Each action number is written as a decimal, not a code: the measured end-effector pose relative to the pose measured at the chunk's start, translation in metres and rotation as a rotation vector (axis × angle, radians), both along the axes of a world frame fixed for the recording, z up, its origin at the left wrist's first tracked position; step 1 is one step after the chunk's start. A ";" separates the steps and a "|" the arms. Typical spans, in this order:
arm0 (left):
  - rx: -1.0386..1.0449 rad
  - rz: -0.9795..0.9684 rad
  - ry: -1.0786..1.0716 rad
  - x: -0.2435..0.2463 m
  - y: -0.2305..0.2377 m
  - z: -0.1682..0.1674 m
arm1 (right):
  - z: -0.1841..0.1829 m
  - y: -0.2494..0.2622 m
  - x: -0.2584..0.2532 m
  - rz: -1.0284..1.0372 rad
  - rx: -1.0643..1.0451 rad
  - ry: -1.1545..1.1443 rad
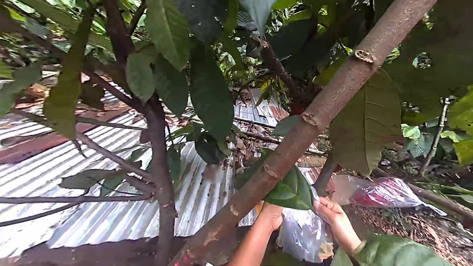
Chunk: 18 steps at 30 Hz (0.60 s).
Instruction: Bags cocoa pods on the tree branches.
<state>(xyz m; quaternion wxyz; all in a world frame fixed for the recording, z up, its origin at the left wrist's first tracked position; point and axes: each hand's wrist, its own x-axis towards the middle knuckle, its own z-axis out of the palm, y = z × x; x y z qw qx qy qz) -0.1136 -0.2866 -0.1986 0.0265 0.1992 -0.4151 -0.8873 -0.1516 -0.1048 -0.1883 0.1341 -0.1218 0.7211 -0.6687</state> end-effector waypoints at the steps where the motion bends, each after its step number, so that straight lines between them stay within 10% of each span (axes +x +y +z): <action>1: 0.008 -0.006 -0.015 0.000 -0.004 -0.001 | -0.005 -0.005 0.001 -0.031 -0.053 -0.055; 5: -0.006 -0.033 -0.016 -0.005 -0.013 -0.012 | -0.009 -0.018 0.002 -0.047 0.022 -0.110; 12: -0.234 0.134 0.089 -0.006 0.010 -0.026 | -0.006 -0.031 -0.028 -0.117 0.336 0.658; 18: 0.011 -0.103 0.112 -0.022 -0.004 -0.032 | 0.004 -0.040 -0.037 -0.133 0.122 0.454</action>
